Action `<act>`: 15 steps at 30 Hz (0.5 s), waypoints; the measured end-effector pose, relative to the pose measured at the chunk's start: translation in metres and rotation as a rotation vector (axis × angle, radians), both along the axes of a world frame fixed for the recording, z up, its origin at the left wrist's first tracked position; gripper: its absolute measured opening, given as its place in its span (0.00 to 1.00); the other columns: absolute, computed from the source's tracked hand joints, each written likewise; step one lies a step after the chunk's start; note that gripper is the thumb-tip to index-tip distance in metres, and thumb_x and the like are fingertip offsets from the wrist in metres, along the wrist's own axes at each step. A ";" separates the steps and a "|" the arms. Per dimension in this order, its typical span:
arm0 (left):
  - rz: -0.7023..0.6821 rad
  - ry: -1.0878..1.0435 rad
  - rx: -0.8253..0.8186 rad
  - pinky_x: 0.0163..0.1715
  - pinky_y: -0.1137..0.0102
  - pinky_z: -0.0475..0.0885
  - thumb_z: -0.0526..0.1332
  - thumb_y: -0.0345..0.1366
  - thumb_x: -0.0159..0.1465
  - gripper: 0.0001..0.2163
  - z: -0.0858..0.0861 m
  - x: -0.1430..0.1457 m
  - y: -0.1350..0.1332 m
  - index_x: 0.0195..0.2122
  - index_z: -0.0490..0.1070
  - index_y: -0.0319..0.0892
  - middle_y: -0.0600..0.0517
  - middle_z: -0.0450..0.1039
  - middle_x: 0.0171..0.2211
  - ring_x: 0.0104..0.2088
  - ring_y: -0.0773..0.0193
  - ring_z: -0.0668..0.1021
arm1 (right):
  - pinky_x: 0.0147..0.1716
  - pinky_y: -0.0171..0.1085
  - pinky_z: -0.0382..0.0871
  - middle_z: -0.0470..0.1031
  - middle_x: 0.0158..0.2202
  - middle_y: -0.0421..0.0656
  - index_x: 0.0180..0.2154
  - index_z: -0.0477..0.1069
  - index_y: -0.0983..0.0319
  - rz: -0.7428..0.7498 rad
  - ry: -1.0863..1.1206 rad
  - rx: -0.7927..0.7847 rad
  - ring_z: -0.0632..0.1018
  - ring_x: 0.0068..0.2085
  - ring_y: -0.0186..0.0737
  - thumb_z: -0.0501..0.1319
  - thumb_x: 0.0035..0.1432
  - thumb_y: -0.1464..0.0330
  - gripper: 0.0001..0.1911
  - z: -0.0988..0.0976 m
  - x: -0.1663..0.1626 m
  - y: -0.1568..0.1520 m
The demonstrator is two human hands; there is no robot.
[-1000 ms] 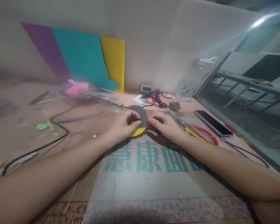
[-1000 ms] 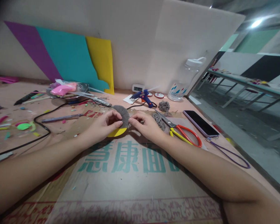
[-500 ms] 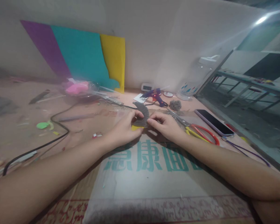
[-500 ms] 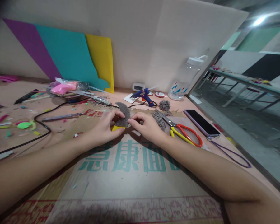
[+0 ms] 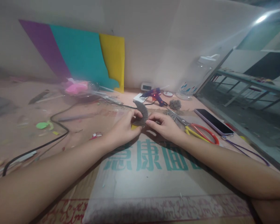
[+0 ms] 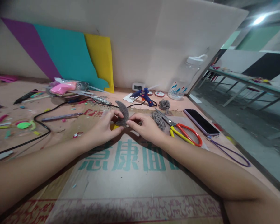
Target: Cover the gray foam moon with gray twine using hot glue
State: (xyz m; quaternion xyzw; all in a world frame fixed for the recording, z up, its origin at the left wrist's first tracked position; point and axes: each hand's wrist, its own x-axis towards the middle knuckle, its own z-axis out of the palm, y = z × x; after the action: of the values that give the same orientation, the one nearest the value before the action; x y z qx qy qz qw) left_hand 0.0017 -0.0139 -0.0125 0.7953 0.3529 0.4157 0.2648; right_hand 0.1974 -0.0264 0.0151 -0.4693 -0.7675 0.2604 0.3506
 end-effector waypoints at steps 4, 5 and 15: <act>0.012 -0.002 -0.002 0.44 0.67 0.68 0.60 0.31 0.58 0.12 -0.001 0.000 0.001 0.42 0.62 0.44 0.51 0.70 0.43 0.43 0.62 0.73 | 0.33 0.36 0.68 0.75 0.29 0.40 0.30 0.71 0.61 -0.002 0.013 -0.007 0.75 0.31 0.37 0.61 0.58 0.64 0.08 0.001 0.000 -0.001; 0.013 -0.001 -0.002 0.44 0.67 0.69 0.60 0.32 0.59 0.11 -0.001 0.000 0.001 0.42 0.62 0.44 0.51 0.70 0.43 0.43 0.62 0.73 | 0.33 0.36 0.68 0.75 0.29 0.40 0.30 0.71 0.61 -0.002 0.013 -0.013 0.75 0.31 0.37 0.60 0.58 0.63 0.09 0.001 0.000 -0.001; 0.013 0.044 -0.027 0.46 0.66 0.70 0.59 0.30 0.57 0.15 0.001 -0.001 0.000 0.46 0.62 0.44 0.51 0.70 0.45 0.45 0.61 0.74 | 0.31 0.35 0.68 0.75 0.28 0.39 0.30 0.71 0.62 -0.026 0.048 -0.072 0.75 0.30 0.36 0.60 0.58 0.62 0.10 -0.001 0.000 0.000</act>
State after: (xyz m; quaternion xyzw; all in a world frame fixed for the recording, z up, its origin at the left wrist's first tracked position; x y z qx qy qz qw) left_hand 0.0003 -0.0139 -0.0117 0.7984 0.3695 0.3949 0.2647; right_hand 0.1973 -0.0259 0.0139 -0.4853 -0.7428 0.2944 0.3552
